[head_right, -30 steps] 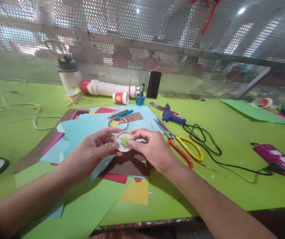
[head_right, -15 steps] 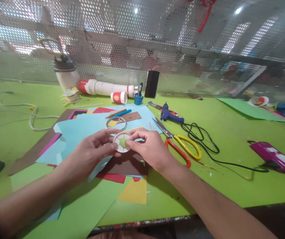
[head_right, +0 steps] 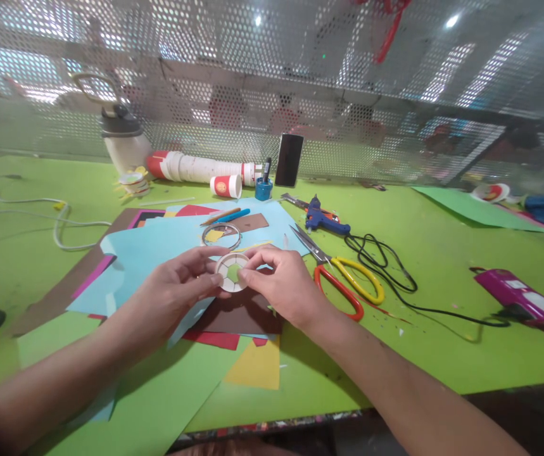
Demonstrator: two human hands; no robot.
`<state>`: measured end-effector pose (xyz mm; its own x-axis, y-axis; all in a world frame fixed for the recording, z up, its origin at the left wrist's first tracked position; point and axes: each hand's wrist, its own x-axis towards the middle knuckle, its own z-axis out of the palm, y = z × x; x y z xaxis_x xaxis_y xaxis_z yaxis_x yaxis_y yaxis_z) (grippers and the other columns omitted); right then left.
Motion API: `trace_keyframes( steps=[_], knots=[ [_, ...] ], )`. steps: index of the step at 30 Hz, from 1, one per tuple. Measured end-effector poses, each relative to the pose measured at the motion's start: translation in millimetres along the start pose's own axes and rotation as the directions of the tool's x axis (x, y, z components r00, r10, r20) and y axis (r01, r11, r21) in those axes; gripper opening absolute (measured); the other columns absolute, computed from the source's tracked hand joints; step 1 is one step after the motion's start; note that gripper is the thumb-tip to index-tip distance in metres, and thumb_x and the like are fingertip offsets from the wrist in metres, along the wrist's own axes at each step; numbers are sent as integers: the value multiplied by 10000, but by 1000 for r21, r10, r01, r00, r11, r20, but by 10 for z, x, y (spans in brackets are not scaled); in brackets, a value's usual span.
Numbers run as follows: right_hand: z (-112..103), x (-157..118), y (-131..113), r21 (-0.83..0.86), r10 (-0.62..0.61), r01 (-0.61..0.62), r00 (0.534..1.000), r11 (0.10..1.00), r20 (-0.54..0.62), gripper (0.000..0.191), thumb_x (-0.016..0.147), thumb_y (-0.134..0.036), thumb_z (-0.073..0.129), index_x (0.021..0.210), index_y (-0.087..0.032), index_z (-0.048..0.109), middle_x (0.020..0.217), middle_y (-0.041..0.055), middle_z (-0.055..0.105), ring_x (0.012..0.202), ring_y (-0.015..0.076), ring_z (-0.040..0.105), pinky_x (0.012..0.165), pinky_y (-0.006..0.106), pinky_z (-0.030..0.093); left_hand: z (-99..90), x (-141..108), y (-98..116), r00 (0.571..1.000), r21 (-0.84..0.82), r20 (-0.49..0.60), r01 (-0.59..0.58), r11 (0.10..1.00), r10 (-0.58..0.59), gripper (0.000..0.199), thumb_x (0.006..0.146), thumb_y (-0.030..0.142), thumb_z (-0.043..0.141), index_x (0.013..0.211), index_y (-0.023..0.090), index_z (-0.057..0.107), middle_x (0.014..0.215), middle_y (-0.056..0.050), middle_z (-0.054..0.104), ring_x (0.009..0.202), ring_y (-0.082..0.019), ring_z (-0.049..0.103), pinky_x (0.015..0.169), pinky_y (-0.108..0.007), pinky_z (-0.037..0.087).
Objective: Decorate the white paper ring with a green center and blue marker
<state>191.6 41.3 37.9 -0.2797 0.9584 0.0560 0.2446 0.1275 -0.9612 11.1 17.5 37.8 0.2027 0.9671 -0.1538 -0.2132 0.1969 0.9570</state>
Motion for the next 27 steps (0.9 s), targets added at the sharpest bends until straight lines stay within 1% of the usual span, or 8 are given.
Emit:
trace_keyframes(
  steps=[3, 6, 11, 15, 20, 27],
  knots=[
    [3, -5, -9, 7, -4, 4, 1000, 1000, 4, 175, 779, -289, 699, 650, -189, 636, 1117, 98, 678, 1026, 259, 645, 916, 409, 483, -11, 3, -15, 1000, -11, -4, 16, 1000, -16, 367, 762, 236, 734, 1107, 185, 620, 792, 15, 664, 717, -139, 646, 771, -292, 477],
    [4, -9, -21, 14, -5, 5, 1000, 1000, 6, 180, 779, -291, 698, 644, -192, 632, 1110, 96, 680, 1021, 259, 648, 917, 412, 485, -8, 4, -17, 1000, -25, -7, 23, 999, -23, 391, 760, 266, 749, 1118, 182, 614, 789, 15, 655, 719, -143, 644, 784, -307, 476],
    [14, -4, -22, 15, -4, 4, 1000, 1000, 5, 180, 778, -301, 697, 649, -193, 634, 1110, 98, 682, 1037, 264, 643, 916, 413, 487, 12, 9, -21, 1000, -38, -21, 8, 999, -8, 450, 711, 316, 805, 1091, 168, 613, 754, 21, 660, 676, -130, 638, 722, -274, 484],
    [21, -7, -17, 12, 0, 0, 1000, 1000, 11, 176, 782, -296, 688, 652, -191, 630, 1125, 106, 678, 1041, 266, 645, 914, 413, 489, 7, 30, -54, 999, -14, -36, -3, 1000, 2, 472, 716, 324, 806, 1104, 163, 591, 719, 44, 637, 619, -107, 630, 678, -247, 477],
    [27, -17, -18, 7, 4, -4, 1000, 1000, 11, 166, 781, -285, 687, 655, -192, 632, 1150, 112, 672, 1082, 273, 636, 909, 405, 495, 1, 50, -76, 999, 18, -52, 0, 1000, 1, 468, 721, 315, 804, 1111, 175, 586, 720, 51, 621, 616, -110, 637, 658, -242, 464],
    [38, -20, -24, 8, 1, -1, 1000, 1000, 7, 166, 769, -290, 692, 647, -198, 628, 1136, 103, 683, 1067, 269, 637, 884, 398, 509, -4, 59, -96, 999, 41, -49, -12, 999, 14, 443, 724, 317, 796, 1093, 183, 590, 725, 51, 615, 626, -116, 630, 662, -249, 450]
  ],
)
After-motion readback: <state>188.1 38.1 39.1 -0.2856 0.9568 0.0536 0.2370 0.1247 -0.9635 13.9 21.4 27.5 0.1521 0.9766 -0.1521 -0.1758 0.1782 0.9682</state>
